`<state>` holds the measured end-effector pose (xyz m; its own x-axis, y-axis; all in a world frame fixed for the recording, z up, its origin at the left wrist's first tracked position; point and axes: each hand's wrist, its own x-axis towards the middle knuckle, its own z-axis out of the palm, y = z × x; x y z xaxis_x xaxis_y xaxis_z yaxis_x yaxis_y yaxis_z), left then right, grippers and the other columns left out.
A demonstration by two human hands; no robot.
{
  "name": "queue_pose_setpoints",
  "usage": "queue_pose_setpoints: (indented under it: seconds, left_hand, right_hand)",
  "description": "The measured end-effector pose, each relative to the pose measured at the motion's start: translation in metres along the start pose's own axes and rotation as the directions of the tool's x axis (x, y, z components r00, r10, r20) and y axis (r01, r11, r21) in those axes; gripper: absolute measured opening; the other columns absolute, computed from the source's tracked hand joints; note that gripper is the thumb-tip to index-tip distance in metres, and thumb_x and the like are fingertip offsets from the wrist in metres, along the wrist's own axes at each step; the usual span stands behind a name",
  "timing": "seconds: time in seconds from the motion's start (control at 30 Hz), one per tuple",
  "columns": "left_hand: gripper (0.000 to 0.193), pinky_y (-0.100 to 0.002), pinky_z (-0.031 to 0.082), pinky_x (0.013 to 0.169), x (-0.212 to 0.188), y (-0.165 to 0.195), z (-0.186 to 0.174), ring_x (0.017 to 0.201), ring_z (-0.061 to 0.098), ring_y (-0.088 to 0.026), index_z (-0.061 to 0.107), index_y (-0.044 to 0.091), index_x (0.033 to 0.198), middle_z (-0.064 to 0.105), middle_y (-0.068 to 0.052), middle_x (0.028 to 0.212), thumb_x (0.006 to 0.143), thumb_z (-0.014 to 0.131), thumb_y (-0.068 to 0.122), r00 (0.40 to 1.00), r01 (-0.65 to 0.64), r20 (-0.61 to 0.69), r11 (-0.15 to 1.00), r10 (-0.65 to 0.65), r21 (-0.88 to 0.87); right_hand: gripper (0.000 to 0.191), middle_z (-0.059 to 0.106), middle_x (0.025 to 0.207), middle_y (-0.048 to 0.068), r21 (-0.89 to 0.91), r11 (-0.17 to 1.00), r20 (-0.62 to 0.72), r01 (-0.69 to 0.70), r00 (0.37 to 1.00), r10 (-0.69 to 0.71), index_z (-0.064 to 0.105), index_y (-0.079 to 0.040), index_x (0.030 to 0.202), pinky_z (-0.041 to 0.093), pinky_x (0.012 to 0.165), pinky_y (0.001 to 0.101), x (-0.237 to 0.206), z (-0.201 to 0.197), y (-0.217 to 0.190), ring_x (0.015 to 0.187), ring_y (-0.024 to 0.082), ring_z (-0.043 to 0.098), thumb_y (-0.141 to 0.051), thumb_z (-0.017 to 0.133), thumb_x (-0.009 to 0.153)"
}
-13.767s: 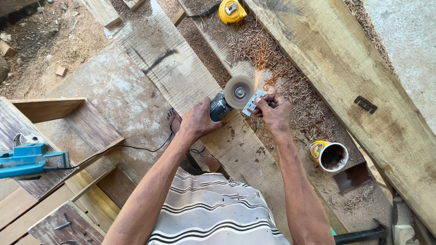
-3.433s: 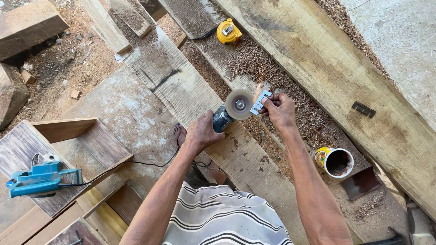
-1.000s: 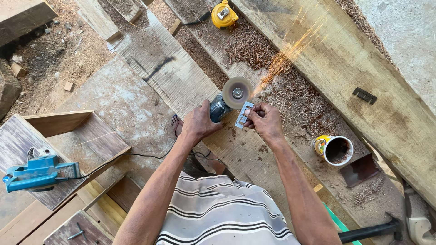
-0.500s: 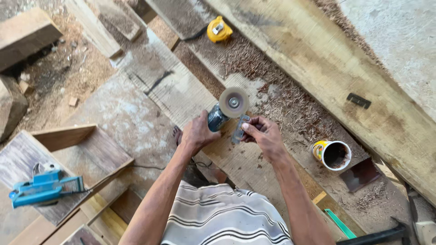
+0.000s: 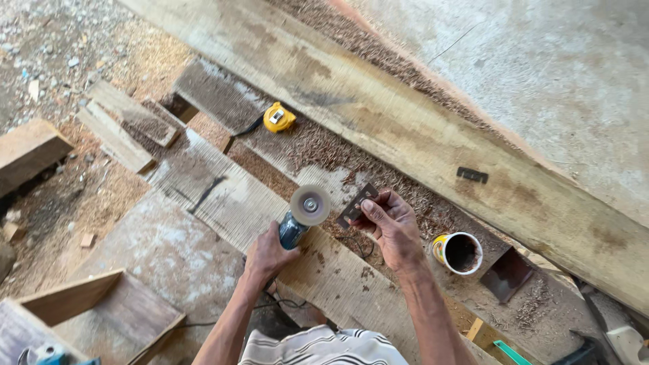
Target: The person uses an angle grinder to smooth the edges of small metal brackets. They hold each bracket with one hand and grind its edges while sparks fly, then inspect the bracket before moving to the next one.
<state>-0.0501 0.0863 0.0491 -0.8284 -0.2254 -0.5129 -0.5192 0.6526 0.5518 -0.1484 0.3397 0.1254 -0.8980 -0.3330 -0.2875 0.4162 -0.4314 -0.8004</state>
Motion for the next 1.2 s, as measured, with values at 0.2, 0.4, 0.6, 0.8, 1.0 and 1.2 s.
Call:
queue_pose_setpoints:
  seconds: [0.2, 0.4, 0.6, 0.8, 1.0, 1.2]
  left_hand:
    - [0.063, -0.051, 0.058, 0.08, -0.003, 0.009, -0.002, 0.088, 0.074, -0.041, 0.054, 0.004, 0.112, 0.073, -0.025, 0.094, 0.067, 0.081, 0.038, 1.0, 0.029, 0.009, 1.0, -0.029, 0.007]
    - [0.063, -0.049, 0.059, 0.082, -0.007, 0.019, -0.007, 0.088, 0.076, -0.038, 0.054, 0.003, 0.116, 0.074, -0.025, 0.094, 0.069, 0.079, 0.037, 0.995, 0.08, 0.053, 0.996, -0.082, 0.03]
    - [0.063, -0.05, 0.059, 0.081, -0.009, 0.017, -0.005, 0.088, 0.075, -0.039, 0.055, 0.003, 0.115, 0.074, -0.025, 0.094, 0.069, 0.08, 0.037, 0.998, 0.049, 0.034, 0.998, -0.05, 0.032]
    - [0.06, -0.043, 0.065, 0.073, -0.003, 0.01, 0.0, 0.076, 0.077, -0.031, 0.053, 0.004, 0.117, 0.074, -0.02, 0.091, 0.071, 0.079, 0.032, 0.993, 0.084, 0.081, 0.996, -0.084, 0.004]
    - [0.058, -0.041, 0.065, 0.071, -0.002, 0.008, 0.003, 0.073, 0.076, -0.029, 0.054, 0.004, 0.116, 0.073, -0.018, 0.09, 0.072, 0.08, 0.031, 0.994, 0.071, 0.084, 0.997, -0.071, 0.003]
    - [0.058, -0.042, 0.065, 0.071, 0.0, 0.007, 0.003, 0.074, 0.076, -0.029, 0.053, 0.004, 0.116, 0.073, -0.019, 0.09, 0.072, 0.079, 0.03, 0.994, 0.065, 0.087, 0.998, -0.065, 0.006]
  right_hand:
    - [0.013, 0.076, 0.1, 0.011, -0.024, 0.958, 0.036, 0.285, 0.958, -0.284, 0.07, -0.008, 0.106, 0.066, 0.08, 0.0383, -0.003, -0.001, -0.026, 0.091, 0.024, 0.076, -0.003, 0.073, 0.094]
    - [0.013, 0.074, 0.112, 0.012, 0.114, 0.932, 0.145, 0.343, 0.923, -0.357, 0.073, -0.009, 0.109, 0.064, 0.096, 0.0431, -0.006, -0.003, -0.046, 0.107, 0.026, 0.073, -0.003, 0.071, 0.097]
    - [0.021, 0.072, 0.118, 0.011, -0.363, 0.512, 0.29, 0.778, 0.617, -0.731, 0.067, -0.014, 0.117, 0.066, 0.101, 0.0444, -0.011, -0.001, -0.056, 0.113, 0.029, 0.072, -0.002, 0.069, 0.1]
    - [0.026, 0.069, 0.127, 0.013, -0.749, -0.02, 0.411, 0.663, 0.439, -0.799, 0.068, -0.013, 0.109, 0.064, 0.105, 0.0396, -0.028, -0.012, -0.065, 0.125, 0.033, 0.068, 0.009, 0.071, 0.094]
    - [0.029, 0.067, 0.13, 0.014, -0.799, -0.116, 0.45, 0.59, 0.459, -0.766, 0.069, -0.008, 0.109, 0.063, 0.105, 0.039, -0.041, -0.015, -0.071, 0.126, 0.035, 0.066, 0.011, 0.074, 0.089]
    - [0.032, 0.066, 0.13, 0.016, -0.803, -0.116, 0.46, 0.584, 0.484, -0.745, 0.069, -0.006, 0.11, 0.062, 0.105, 0.0404, -0.044, -0.012, -0.074, 0.125, 0.036, 0.065, 0.014, 0.073, 0.086]
